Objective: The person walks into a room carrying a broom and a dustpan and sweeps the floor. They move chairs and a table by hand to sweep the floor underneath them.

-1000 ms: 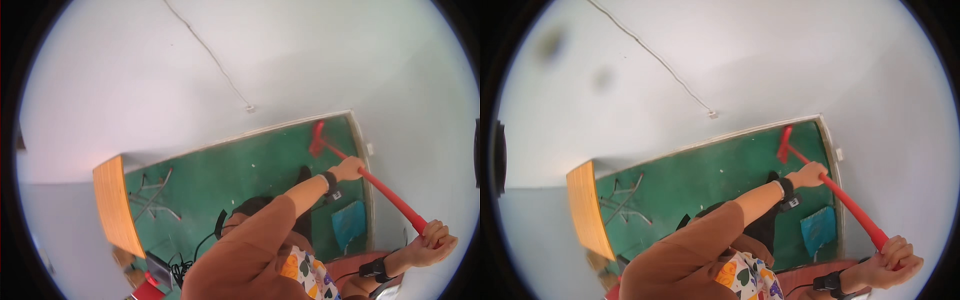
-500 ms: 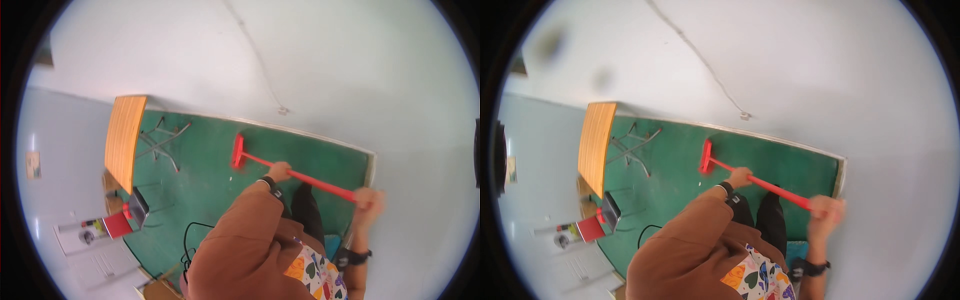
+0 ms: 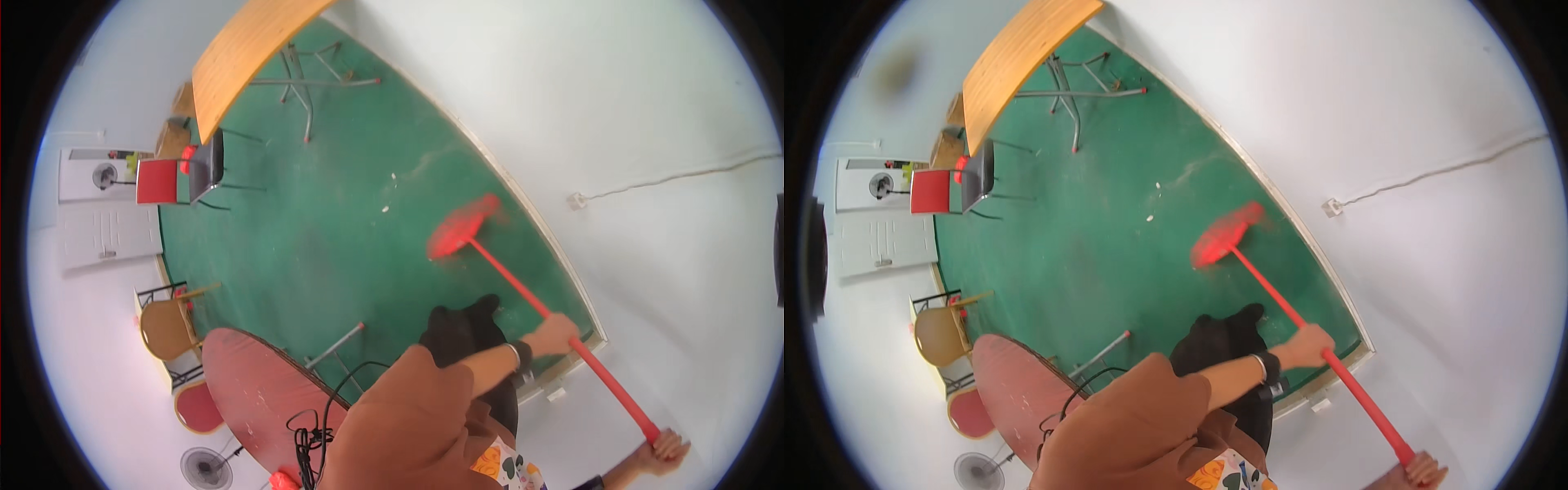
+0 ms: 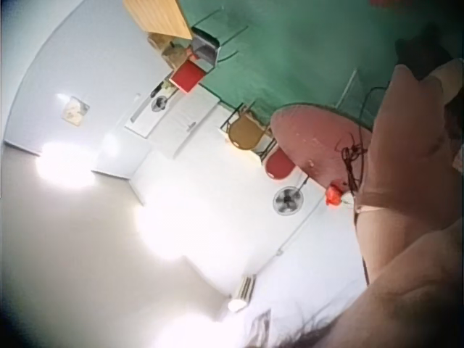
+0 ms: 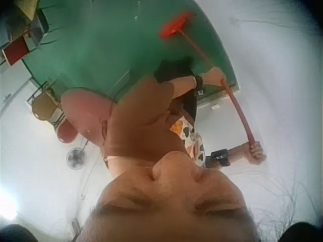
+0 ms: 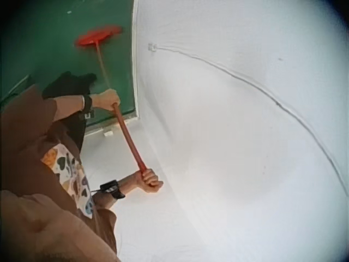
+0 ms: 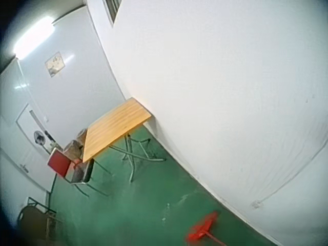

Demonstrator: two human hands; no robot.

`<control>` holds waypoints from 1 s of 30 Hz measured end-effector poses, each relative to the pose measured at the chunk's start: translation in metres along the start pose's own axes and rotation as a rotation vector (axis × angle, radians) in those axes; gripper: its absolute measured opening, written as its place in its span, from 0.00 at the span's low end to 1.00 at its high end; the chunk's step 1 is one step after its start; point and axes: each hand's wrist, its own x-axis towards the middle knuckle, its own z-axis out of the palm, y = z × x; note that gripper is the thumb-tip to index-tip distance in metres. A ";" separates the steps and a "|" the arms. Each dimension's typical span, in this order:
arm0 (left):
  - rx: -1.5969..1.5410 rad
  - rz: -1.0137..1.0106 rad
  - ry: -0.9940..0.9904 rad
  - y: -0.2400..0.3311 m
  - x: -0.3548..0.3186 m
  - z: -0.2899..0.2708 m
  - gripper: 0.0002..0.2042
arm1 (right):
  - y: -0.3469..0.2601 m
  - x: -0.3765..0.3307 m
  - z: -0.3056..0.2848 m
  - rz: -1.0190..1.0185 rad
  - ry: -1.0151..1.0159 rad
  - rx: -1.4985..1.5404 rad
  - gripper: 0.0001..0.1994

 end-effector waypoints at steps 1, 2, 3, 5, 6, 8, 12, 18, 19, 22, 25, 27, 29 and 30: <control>0.068 -0.026 0.070 -0.020 -0.005 -0.017 0.06 | 0.022 0.007 -0.013 0.126 -0.299 0.139 0.22; 0.152 -0.059 0.137 -0.045 -0.015 -0.034 0.07 | 0.062 -0.003 -0.004 0.012 -0.060 -0.012 0.21; 0.249 -0.072 0.221 -0.074 -0.027 -0.053 0.08 | 0.097 -0.009 -0.001 0.011 -0.306 -0.034 0.21; 0.562 -0.224 0.115 -0.131 -0.064 -0.109 0.09 | 0.159 -0.059 0.045 0.171 -0.383 -0.041 0.16; 0.592 -0.281 0.184 -0.176 -0.098 -0.138 0.11 | 0.186 -0.104 0.085 -0.042 -0.458 -0.419 0.12; 0.820 -0.548 0.189 -0.232 -0.179 -0.200 0.09 | 0.212 -0.152 0.114 0.338 -0.840 -0.324 0.08; 0.686 -0.485 0.198 -0.216 -0.173 -0.221 0.10 | 0.217 -0.123 0.095 0.626 -0.646 0.013 0.12; 0.230 0.006 0.119 -0.063 0.026 -0.174 0.10 | 0.037 0.000 0.133 0.215 0.103 -0.021 0.17; 0.148 0.055 0.176 -0.057 0.049 -0.164 0.08 | 0.026 -0.002 0.143 0.155 0.091 -0.043 0.18; 0.003 0.092 0.236 -0.085 0.071 -0.150 0.06 | 0.048 -0.036 0.192 0.066 0.095 -0.100 0.18; 0.000 -0.044 0.222 -0.109 0.058 -0.200 0.05 | 0.083 -0.043 0.246 0.001 0.134 -0.135 0.18; 0.069 -0.129 0.255 -0.145 0.039 -0.239 0.06 | 0.118 -0.053 0.270 0.132 0.039 -0.119 0.17; 0.155 -0.216 0.295 -0.187 0.009 -0.278 0.08 | 0.166 -0.074 0.294 0.248 -0.077 -0.076 0.17; 0.187 -0.256 0.356 -0.209 -0.010 -0.305 0.09 | 0.196 -0.089 0.302 0.296 -0.147 -0.041 0.19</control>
